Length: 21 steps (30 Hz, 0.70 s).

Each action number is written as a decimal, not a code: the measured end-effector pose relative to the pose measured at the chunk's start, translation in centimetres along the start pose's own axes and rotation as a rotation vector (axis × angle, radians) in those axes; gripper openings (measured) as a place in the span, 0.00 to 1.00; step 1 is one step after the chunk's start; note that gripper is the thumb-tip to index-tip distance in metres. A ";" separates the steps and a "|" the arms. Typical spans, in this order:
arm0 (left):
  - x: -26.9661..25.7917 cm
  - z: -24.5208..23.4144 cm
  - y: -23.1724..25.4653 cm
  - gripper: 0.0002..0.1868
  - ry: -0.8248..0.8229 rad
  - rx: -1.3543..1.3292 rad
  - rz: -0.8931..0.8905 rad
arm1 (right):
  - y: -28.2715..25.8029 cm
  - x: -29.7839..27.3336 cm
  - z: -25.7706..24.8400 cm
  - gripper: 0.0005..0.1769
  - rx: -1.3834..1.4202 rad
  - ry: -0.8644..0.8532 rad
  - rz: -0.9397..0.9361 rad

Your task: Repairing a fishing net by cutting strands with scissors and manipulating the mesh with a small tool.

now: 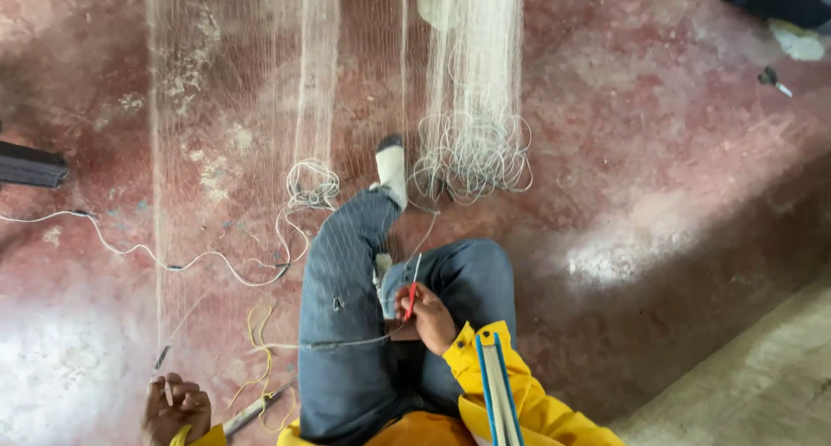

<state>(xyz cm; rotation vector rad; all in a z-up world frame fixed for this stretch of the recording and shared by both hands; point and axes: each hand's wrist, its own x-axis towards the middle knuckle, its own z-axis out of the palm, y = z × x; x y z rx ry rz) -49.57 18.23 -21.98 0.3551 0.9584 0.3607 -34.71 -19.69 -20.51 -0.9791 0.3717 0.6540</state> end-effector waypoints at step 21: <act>8.2 -2.9 -7.7 0.05 -0.053 0.817 -0.351 | -0.9 -8.1 2.1 0.15 0.007 -0.261 -0.495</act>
